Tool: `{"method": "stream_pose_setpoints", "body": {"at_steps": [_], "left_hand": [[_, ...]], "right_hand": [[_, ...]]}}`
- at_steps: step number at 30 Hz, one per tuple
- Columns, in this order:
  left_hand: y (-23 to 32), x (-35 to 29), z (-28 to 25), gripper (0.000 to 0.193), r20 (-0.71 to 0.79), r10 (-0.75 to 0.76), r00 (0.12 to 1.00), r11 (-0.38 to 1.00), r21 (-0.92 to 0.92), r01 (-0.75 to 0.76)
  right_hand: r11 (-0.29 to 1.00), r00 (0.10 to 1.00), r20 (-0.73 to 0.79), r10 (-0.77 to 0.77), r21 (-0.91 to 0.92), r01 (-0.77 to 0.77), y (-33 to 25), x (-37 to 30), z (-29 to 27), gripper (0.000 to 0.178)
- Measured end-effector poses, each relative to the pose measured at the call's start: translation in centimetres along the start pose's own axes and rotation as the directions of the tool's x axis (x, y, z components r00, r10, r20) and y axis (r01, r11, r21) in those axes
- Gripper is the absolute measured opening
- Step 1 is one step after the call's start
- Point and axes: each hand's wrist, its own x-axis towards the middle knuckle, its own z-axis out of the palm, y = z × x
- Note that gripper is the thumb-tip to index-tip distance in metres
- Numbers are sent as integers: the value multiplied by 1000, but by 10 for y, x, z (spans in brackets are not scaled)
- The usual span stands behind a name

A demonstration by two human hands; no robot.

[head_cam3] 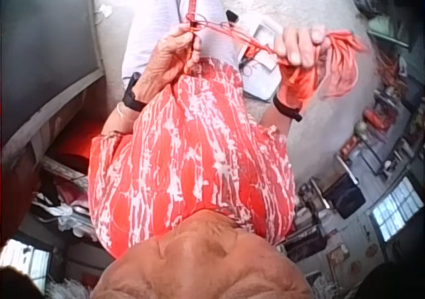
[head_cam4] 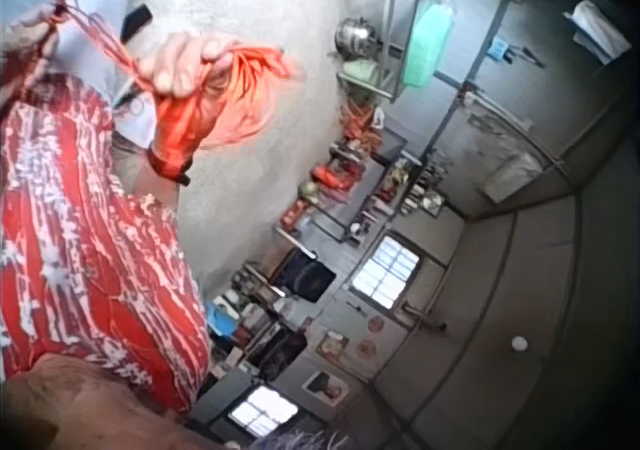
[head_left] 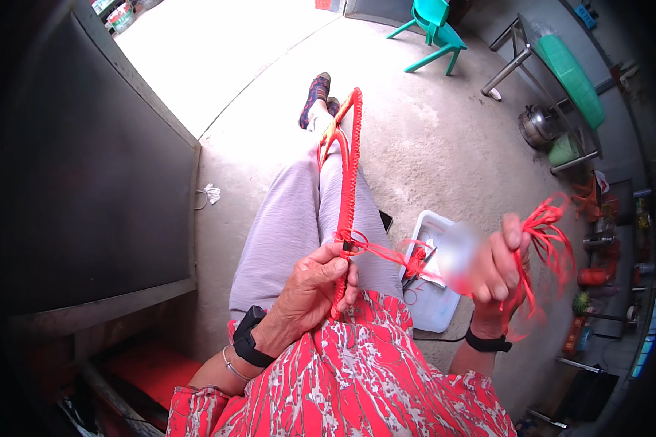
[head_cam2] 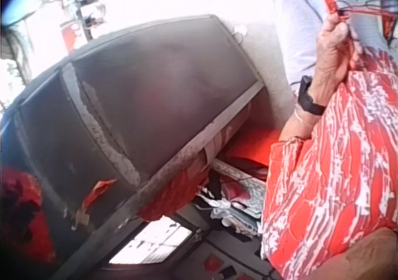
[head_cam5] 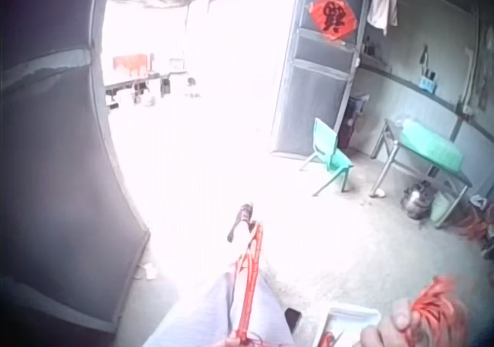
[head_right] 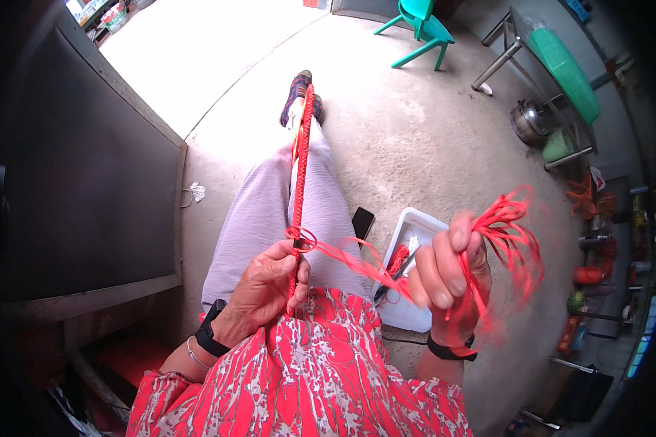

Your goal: The person is wrapping and weaving a red cord around a red frame structure to create a woven surface.

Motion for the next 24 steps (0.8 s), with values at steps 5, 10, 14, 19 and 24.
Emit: {"method": "stream_pose_setpoints", "body": {"at_steps": [5, 10, 14, 19, 24], "left_hand": [[-1, 1, -4, 24, 26, -9, 1000, 996, -86, 11], [-3, 4, -1, 26, 28, -38, 999, 997, -67, 40], [-4, 3, 3, 30, -27, -7, 1000, 999, -52, 5], [-8, 3, 3, 31, -30, 13, 999, 999, -50, -14], [-8, 3, 4, 33, -70, 2, 998, 1000, -14, -3]], "right_hand": [[991, 986, -97, 132, -13, -134, -55, -45, -14, 26], [694, 862, -486, -144, -670, -262, -46, -60, -17, 15], [862, 832, -514, 208, -306, -404, 9, -58, -39, 22], [791, 755, -489, 437, -189, -581, 76, -31, -27, 39], [667, 688, -541, 484, -281, -690, 103, -28, -12, 27]]}}
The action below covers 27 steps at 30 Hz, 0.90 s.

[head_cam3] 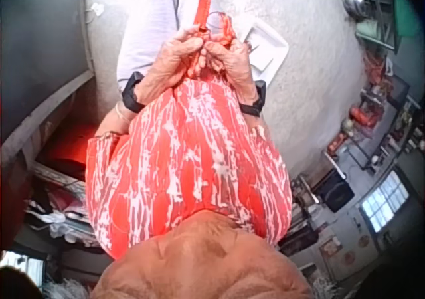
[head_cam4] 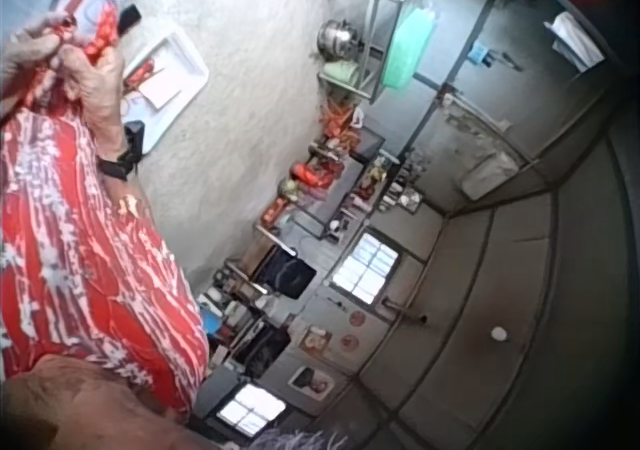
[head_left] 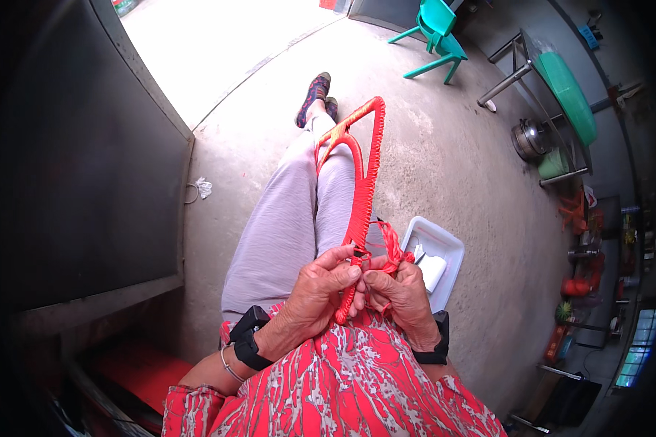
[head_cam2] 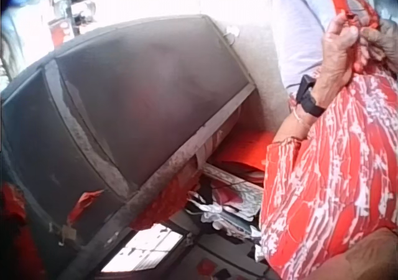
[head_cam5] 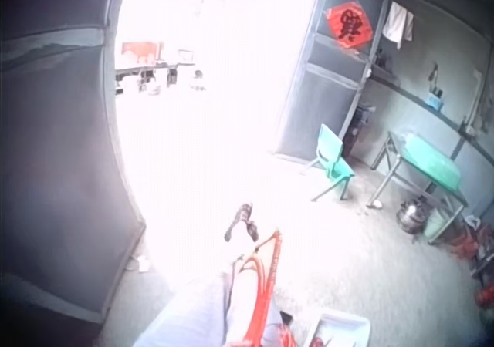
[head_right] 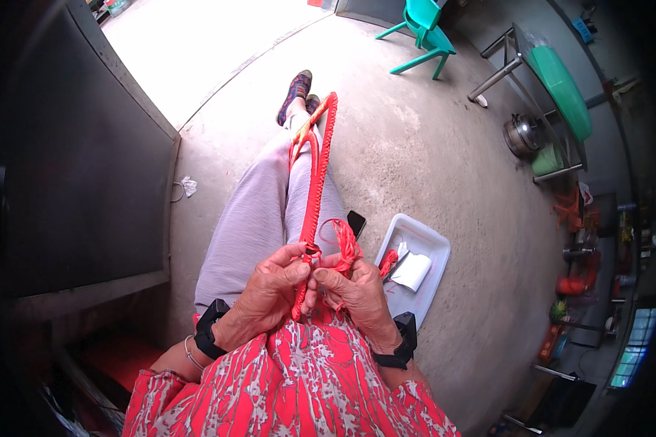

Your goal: The person is wrapping and weaving a red cord around a red frame structure to create a woven surface.

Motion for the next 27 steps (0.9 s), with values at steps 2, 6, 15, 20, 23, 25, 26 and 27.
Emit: {"method": "stream_pose_setpoints", "body": {"at_steps": [2, 6, 15, 20, 23, 25, 26, 27], "left_hand": [[-3, 0, -2, 34, 7, 5, 1000, 1000, 3, -5], [-3, -1, -1, 36, 3, 24, 1000, 1000, 8, -24], [-13, 0, -10, 33, -46, 180, 983, 981, 81, -176], [-6, -6, -5, 34, -64, 114, 991, 990, 94, -108], [-6, -8, -4, 31, -114, 149, 982, 946, 307, -108], [-8, -6, -5, 26, -12, 155, 988, 973, 175, -150], [-7, -7, -4, 26, -14, 157, 987, 973, 174, -152], [-4, -9, 0, 24, 1, 119, 993, 991, 67, -119]], "right_hand": [[997, 997, -31, -71, -23, 70, 4, 0, -1, 17], [972, 997, -20, -69, 223, 72, -7, -2, -6, 16], [766, 931, 280, -233, -537, 353, -31, -9, 45, 23], [973, 989, 137, -55, -214, 84, -33, -14, 43, 13], [994, 993, 68, -96, 60, 92, -42, -23, 23, 14], [992, 992, 80, -93, 91, 86, -38, -23, 14, 14], [995, 992, 105, -71, 76, 64, -37, -23, 11, 13], [997, 991, 124, -52, 60, 44, -36, -24, 11, 13]]}}
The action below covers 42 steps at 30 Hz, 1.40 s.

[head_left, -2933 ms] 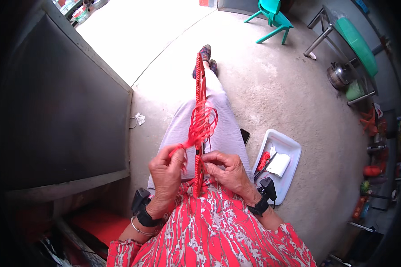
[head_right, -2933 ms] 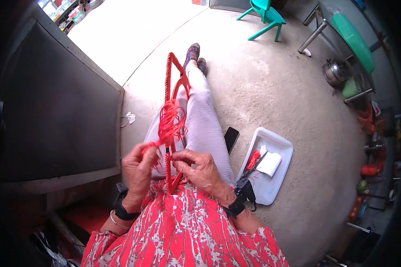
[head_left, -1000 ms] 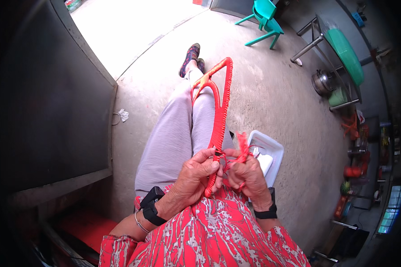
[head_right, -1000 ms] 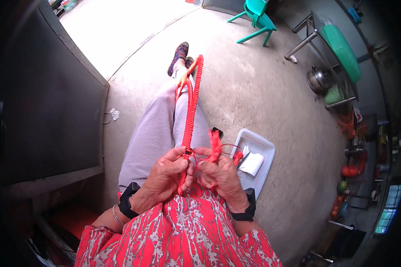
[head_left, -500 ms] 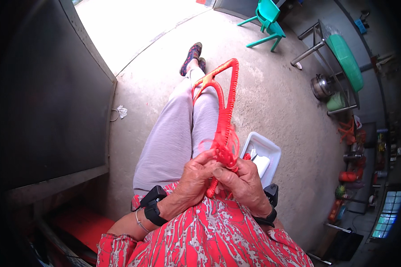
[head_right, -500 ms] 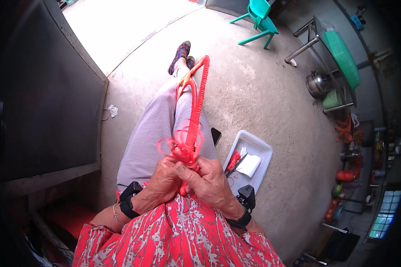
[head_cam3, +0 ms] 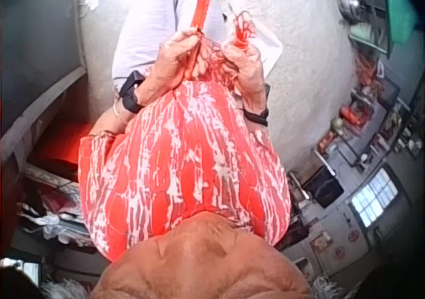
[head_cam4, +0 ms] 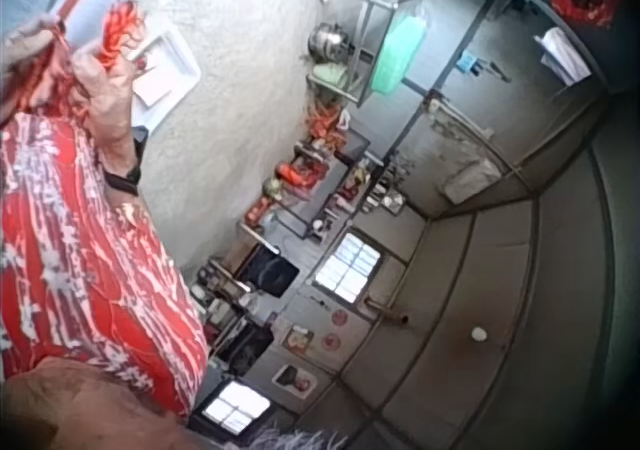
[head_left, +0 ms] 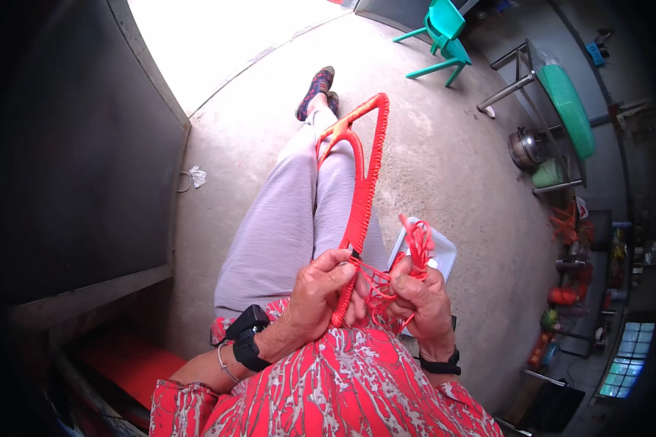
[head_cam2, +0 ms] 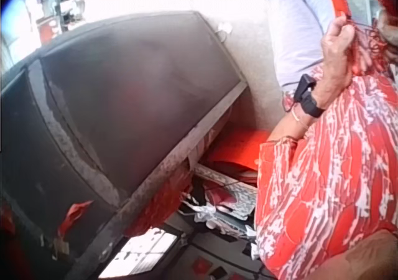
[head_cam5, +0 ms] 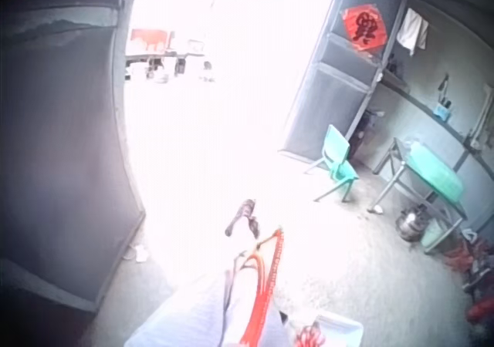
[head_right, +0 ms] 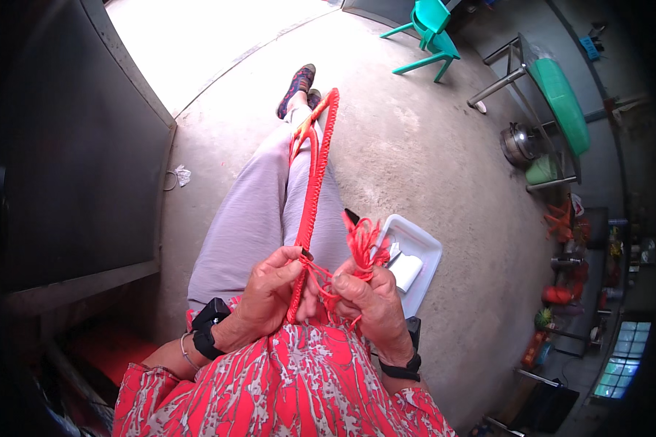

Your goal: The person is wrapping and weaving a red cord around a red frame structure to create a woven surface.

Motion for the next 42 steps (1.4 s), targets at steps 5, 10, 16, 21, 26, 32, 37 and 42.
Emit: {"method": "stream_pose_setpoints", "body": {"at_steps": [5, 10, 16, 21, 26, 32, 37, 42], "left_hand": [[5, 4, -2, 27, 52, -121, 991, 986, -106, 126], [7, 4, 4, 22, -26, -155, 987, 975, -168, 149], [11, 0, 2, 21, -108, -102, 989, 990, -107, 91], [24, -9, 14, 19, -59, 609, 791, 479, 823, -307], [41, -1, 35, 13, 508, 546, 666, -71, 820, -568], [41, 0, 22, 9, 43, 540, 840, 561, 726, -398], [43, 3, 8, 14, -150, 525, 838, 735, 576, -357], [46, 0, 6, 12, -137, 560, 817, 688, 627, -366]], "right_hand": [[998, 999, 37, -15, -65, 18, 3, -4, 10, 11], [998, 999, 28, 24, -60, -22, -2, -2, 28, 15], [991, 988, 155, 13, -134, 8, -11, 10, 31, 18], [779, 988, 108, -114, -607, 157, -33, 14, 17, 20], [708, 947, 261, -190, -632, 316, -44, 18, 20, 17], [901, 956, -45, -291, -349, 258, -63, 20, -15, 16], [878, 882, 36, -469, -90, 470, -54, 6, -43, 23], [570, 849, 274, -452, -644, 511, -40, -3, -38, 22]]}}
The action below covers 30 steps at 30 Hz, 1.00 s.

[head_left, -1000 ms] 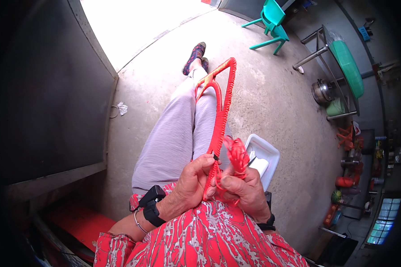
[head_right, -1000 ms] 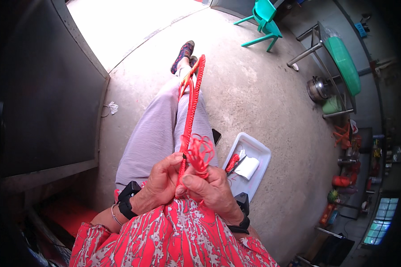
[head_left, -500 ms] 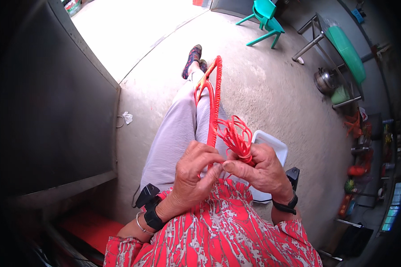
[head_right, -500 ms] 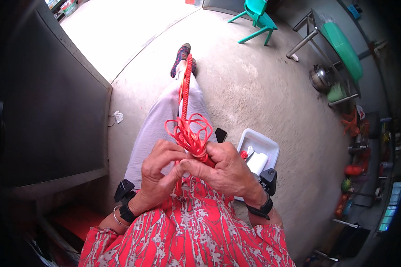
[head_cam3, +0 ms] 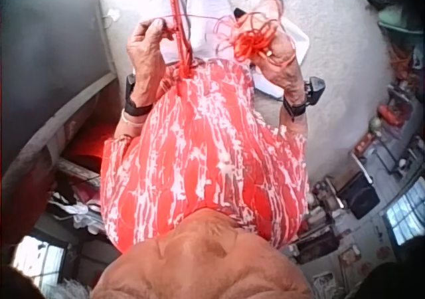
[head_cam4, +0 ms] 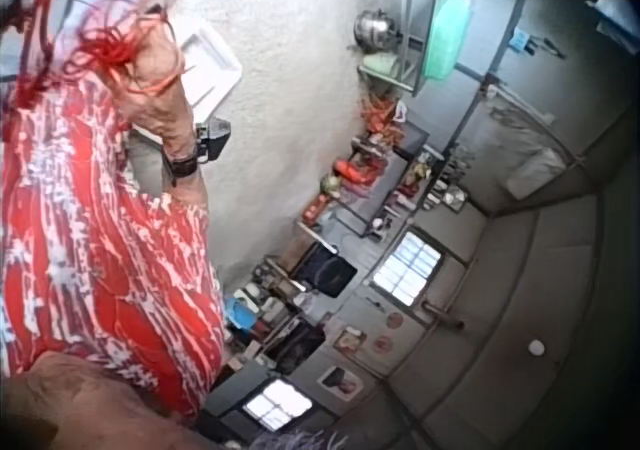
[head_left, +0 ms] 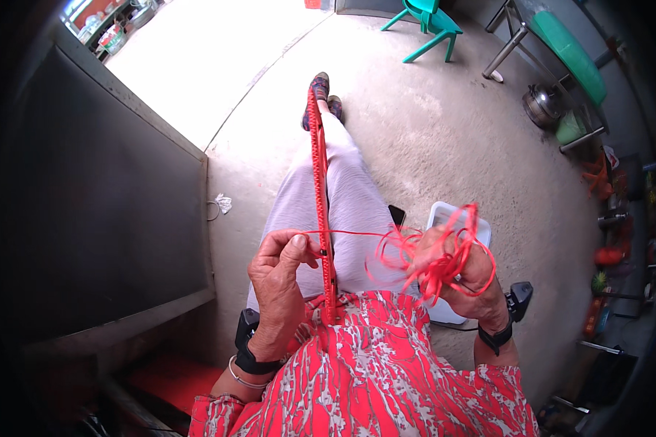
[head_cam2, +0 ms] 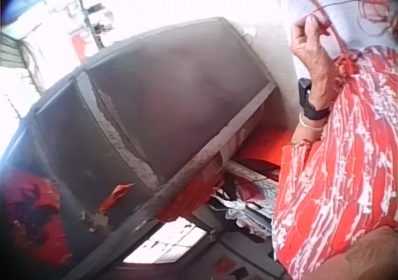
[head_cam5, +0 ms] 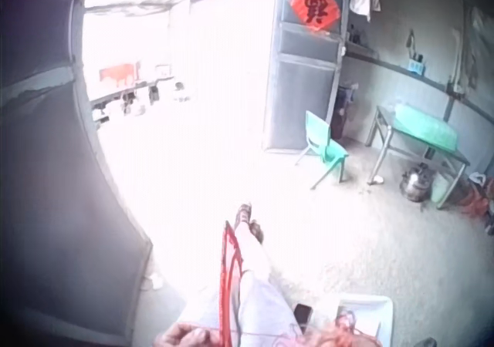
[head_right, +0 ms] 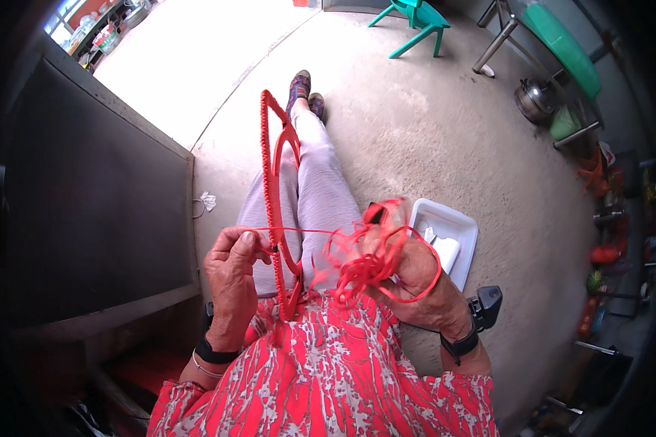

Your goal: The person is wrapping and weaving a red cord around a red frame structure to create a woven surface.

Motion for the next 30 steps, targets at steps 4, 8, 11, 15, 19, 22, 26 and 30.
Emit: {"method": "stream_pose_setpoints", "body": {"at_steps": [4, 8, 11, 15, 19, 22, 26, 30], "left_hand": [[3, -3, -2, 12, 0, 60, 998, 998, -35, -60], [5, -2, -4, 11, -60, -10, 998, 982, -189, -2], [10, -2, -11, 12, -52, -52, 997, 986, -158, 43], [11, -1, -11, 12, -36, -69, 997, 989, -134, 64], [4, 0, -12, 13, -100, -97, 990, 984, -156, 81], [0, 0, -18, 13, -130, -80, 988, 994, -91, 68], [5, -2, -20, 11, -123, 19, 992, 998, 63, -12], [10, -5, -20, 8, -60, 4, 998, 986, 166, 6]], "right_hand": [[824, 973, -228, 36, 557, 100, 12, 13, -2, 33], [394, 820, -545, 176, 802, 449, 62, 17, -54, 27], [335, 692, -655, 304, 754, 565, 123, -5, -124, 30], [661, 655, -698, 291, 641, 389, 153, -27, -136, 27], [818, 811, -395, 432, 550, -168, 124, -22, -63, 17], [861, 861, -75, 502, 136, -490, 82, -8, -8, 20], [916, 869, 377, 320, -357, -183, 65, 2, 35, 20], [957, 832, 553, 45, -263, 123, 62, 18, 75, 22]]}}
